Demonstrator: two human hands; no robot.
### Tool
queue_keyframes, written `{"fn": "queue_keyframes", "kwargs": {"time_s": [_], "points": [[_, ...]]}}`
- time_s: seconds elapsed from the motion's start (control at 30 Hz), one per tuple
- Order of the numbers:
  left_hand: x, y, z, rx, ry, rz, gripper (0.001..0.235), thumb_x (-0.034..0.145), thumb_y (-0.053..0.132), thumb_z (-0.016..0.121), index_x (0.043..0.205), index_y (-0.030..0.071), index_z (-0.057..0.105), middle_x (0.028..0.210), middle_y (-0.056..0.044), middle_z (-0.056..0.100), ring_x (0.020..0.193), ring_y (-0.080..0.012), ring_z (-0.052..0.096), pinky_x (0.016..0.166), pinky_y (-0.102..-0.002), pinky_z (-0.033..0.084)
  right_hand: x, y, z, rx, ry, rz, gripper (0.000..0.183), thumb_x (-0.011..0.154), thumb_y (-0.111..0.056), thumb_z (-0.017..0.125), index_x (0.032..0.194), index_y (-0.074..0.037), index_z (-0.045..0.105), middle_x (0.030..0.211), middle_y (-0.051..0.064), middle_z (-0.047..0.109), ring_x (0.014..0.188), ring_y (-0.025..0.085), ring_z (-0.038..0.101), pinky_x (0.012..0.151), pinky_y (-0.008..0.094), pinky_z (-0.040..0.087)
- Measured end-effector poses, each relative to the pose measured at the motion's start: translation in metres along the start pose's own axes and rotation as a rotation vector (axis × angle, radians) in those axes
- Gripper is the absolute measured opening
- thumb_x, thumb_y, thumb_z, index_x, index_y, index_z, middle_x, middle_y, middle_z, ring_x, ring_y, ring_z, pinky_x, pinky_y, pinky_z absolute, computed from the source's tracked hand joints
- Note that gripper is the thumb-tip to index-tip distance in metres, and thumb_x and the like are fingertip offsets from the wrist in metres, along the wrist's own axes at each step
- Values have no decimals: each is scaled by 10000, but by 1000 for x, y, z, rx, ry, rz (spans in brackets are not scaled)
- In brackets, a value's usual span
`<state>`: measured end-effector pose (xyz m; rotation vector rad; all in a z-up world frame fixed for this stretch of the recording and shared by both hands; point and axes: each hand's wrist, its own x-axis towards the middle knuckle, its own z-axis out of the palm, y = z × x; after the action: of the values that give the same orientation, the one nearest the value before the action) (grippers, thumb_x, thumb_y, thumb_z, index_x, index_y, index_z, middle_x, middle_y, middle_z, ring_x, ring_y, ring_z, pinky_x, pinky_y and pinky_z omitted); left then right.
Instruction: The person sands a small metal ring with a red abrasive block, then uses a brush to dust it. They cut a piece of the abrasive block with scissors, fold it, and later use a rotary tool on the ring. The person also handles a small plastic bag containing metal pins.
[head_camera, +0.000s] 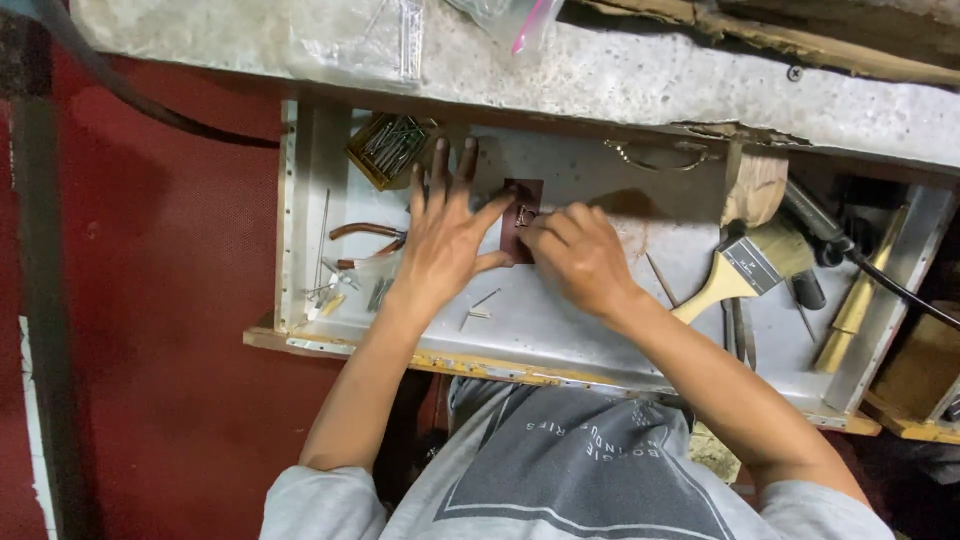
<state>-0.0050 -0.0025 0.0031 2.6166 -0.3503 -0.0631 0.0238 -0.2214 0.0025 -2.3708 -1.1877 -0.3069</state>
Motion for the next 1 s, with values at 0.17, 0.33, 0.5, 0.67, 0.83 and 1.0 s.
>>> {"fn": "queue_keyframes", "kwargs": {"time_s": [0.17,0.33,0.5,0.67,0.83,1.0], "points": [[1,1,-1,26,2,19,780,652,474,927,1361,283,661,1662,-264,204,1521,-553,59,1188,-736,58,-5,8,11,-92,-54,39,144,928,-160,724,1069,-148,752,1003,84,679,845,308,620,658,406,445],[0,0,0,48,-14,25,824,648,470,924,1396,285,632,1656,-272,215,1515,-564,70,1179,-747,68,-12,9,26,-105,-152,-8,121,935,-166,665,1022,-139,744,1001,91,682,839,322,587,669,425,428],[-2,-3,6,80,41,40,838,669,495,911,1423,318,592,1647,-264,237,1509,-568,101,1166,-755,99,-20,-12,29,-87,-136,-4,70,899,-127,668,851,-152,713,934,79,691,917,347,638,694,415,488],[-6,3,1,72,10,41,868,638,496,925,1425,312,607,1647,-265,247,1508,-562,70,1170,-754,79,-12,2,32,-146,-123,65,65,859,-103,704,796,-119,704,920,116,690,803,340,638,610,435,481],[2,4,1,94,9,49,888,592,504,936,1399,309,623,1652,-270,236,1510,-567,89,1177,-749,101,3,2,15,-145,-193,59,50,861,-133,686,828,-152,719,941,95,687,824,326,623,651,441,483],[3,2,0,115,-12,44,852,618,491,923,1393,299,624,1637,-282,266,1502,-570,122,1175,-755,101,-15,-11,27,-105,-113,51,162,899,-93,656,742,-134,663,867,94,632,806,328,582,644,411,448]]}}
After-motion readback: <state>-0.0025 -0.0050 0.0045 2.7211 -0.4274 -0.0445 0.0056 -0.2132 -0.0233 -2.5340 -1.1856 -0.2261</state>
